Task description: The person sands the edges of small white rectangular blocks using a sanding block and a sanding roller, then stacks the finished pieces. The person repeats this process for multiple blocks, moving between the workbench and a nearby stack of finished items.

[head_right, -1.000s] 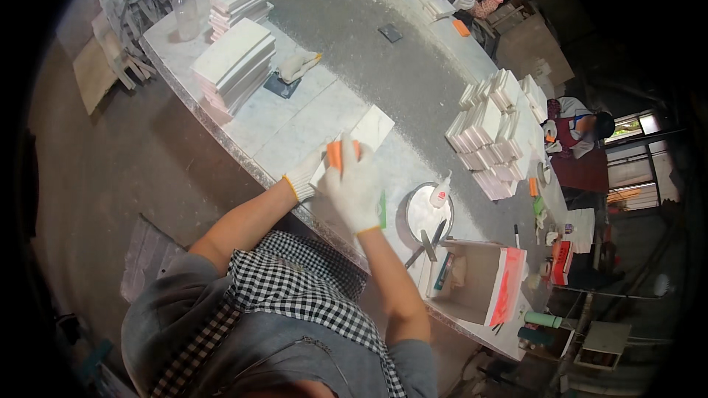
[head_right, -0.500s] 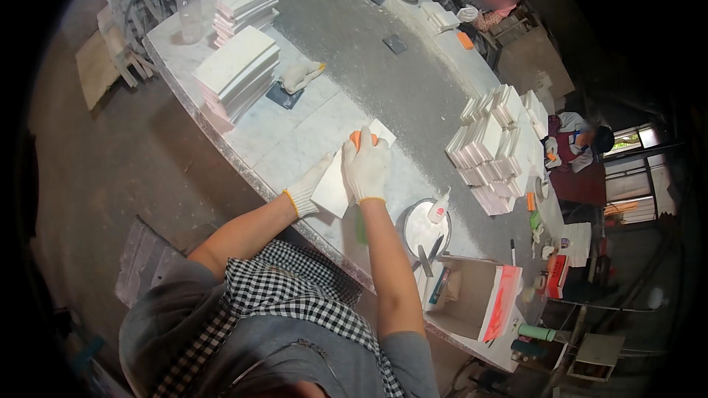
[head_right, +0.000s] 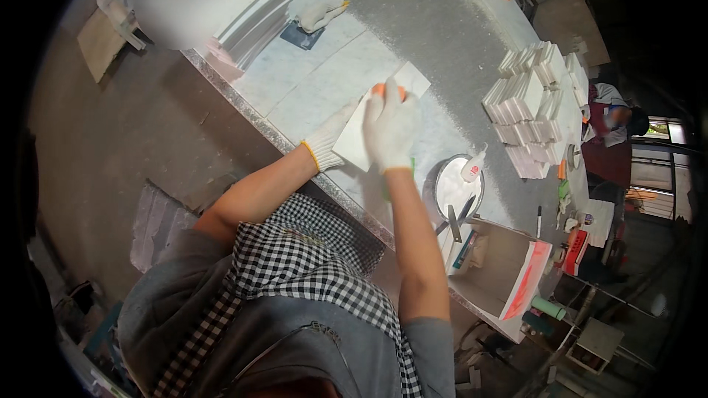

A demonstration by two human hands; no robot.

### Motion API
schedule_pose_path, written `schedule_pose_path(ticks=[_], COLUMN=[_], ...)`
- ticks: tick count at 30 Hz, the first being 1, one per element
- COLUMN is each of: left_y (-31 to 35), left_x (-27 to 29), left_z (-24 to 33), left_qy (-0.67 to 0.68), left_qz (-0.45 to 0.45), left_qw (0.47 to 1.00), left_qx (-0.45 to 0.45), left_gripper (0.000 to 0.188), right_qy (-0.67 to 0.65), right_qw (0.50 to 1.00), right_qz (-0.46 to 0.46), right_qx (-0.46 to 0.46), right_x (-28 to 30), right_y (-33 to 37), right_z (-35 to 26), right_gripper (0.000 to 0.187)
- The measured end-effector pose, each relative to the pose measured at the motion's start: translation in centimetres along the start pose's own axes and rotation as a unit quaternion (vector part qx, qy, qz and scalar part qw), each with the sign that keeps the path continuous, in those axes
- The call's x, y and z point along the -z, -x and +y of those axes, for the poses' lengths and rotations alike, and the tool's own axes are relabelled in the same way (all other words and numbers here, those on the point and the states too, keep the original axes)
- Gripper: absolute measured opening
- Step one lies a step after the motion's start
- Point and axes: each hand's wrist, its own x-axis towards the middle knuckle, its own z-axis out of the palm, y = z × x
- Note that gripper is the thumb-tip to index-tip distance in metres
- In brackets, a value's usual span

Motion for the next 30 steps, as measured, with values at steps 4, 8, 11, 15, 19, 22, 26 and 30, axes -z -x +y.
schedule_pose_path(ticks=[4, 8, 11, 15, 19, 22, 26, 30], left_y=[0.4, 0.7, -1.3, 0.8, 0.4, 0.2, 0.5, -1.1], left_x=[-4.5, -3.6, 3.6, 1.5, -2.3, -1.4, 0.5, 5.1], left_z=[-0.3, 0.2, -0.4, 0.5, 0.2, 0.5, 0.6, -1.0], left_qy=[-0.027, -0.017, -0.026, -0.807, -0.009, 0.001, -0.002, -0.376], left_qz=[0.174, 0.146, 0.134, 0.032, 0.164, 0.136, 0.148, 0.058], left_qw=[0.984, 0.989, 0.991, 0.58, 0.986, 0.99, 0.986, 0.92], left_qx=[-0.016, 0.015, -0.002, -0.11, 0.036, 0.039, 0.072, -0.091], left_gripper=[0.035, 0.036, 0.041, 0.04, 0.042, 0.043, 0.044, 0.046], right_qy=[0.002, -0.012, -0.044, -0.053, -0.027, -0.038, -0.056, -0.033], right_qw=[0.998, 0.999, 0.997, 0.997, 0.999, 0.998, 0.997, 0.999], right_qz=[-0.009, -0.031, -0.01, -0.037, 0.018, 0.012, -0.006, 0.011], right_qx=[-0.057, 0.026, 0.066, 0.03, 0.034, 0.046, 0.058, 0.03], right_x=[-0.9, 0.4, 1.2, 1.2, -0.9, -0.4, 0.3, -0.5], right_y=[-2.4, 1.2, 5.0, 3.4, -0.8, 1.2, 6.1, 1.7], right_z=[1.6, -1.5, -4.0, -3.3, -1.0, -1.9, -3.3, -2.0], right_gripper=[0.048, 0.047, 0.046, 0.045, 0.044, 0.047, 0.049, 0.047])
